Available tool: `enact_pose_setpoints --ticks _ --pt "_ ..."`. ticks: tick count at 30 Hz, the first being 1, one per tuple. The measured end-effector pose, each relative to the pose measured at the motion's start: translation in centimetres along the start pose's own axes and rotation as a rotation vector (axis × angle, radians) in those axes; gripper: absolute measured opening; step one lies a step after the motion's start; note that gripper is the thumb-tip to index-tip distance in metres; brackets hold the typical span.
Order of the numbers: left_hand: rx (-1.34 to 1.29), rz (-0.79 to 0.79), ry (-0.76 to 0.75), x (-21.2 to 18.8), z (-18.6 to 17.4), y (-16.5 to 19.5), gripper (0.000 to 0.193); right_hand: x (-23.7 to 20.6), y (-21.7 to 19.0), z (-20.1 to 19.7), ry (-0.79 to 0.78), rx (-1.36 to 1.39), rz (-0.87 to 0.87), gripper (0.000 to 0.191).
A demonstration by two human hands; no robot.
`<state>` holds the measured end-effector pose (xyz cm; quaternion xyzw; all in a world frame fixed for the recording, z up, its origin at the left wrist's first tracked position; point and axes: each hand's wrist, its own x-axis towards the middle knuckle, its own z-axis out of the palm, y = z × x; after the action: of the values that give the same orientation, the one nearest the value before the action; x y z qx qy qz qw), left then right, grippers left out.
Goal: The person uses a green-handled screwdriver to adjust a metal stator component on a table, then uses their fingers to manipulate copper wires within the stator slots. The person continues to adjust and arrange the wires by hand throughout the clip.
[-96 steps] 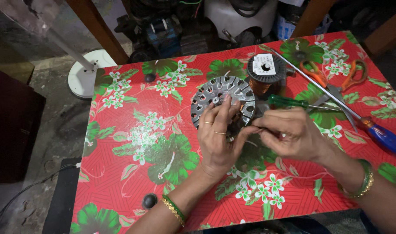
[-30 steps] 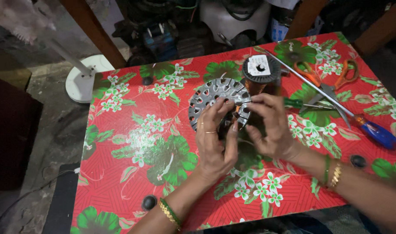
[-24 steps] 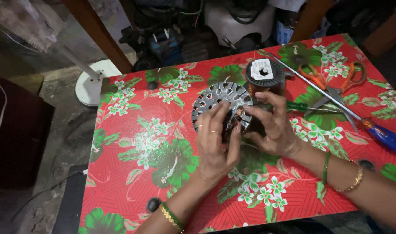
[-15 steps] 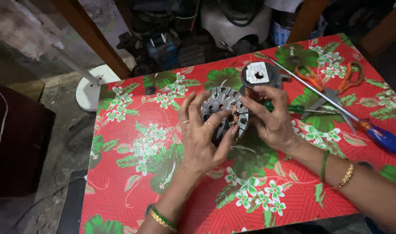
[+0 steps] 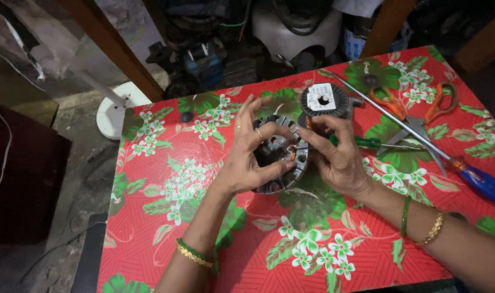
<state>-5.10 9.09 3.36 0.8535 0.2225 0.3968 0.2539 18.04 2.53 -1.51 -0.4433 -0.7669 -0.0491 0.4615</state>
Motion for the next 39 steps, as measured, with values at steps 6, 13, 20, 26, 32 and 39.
enact_pose_setpoints --ticks 6,13,20,26,32,39 --pt "0.033 0.05 -0.053 0.03 -0.11 0.27 0.039 -0.03 -0.15 0.04 -0.005 0.022 0.006 0.069" --pt "0.058 0.049 -0.048 0.21 0.13 0.52 0.039 -0.05 -0.07 0.23 0.007 -0.011 -0.002 0.069" --pt "0.049 0.04 -0.052 0.33 0.43 0.21 0.039 0.12 -0.32 0.18 0.029 -0.003 -0.004 0.065" --pt "0.05 0.036 -0.059 0.35 0.56 0.05 0.034 0.25 -0.43 0.16 0.036 0.006 -0.006 0.064" --pt "0.027 0.076 -0.045 0.36 0.5 0.05 0.031 0.14 -0.32 0.19 0.038 0.003 -0.01 0.064" --pt "-0.021 0.06 -0.044 0.33 0.36 0.13 0.03 0.18 -0.35 0.2 0.03 0.017 0.009 0.063"
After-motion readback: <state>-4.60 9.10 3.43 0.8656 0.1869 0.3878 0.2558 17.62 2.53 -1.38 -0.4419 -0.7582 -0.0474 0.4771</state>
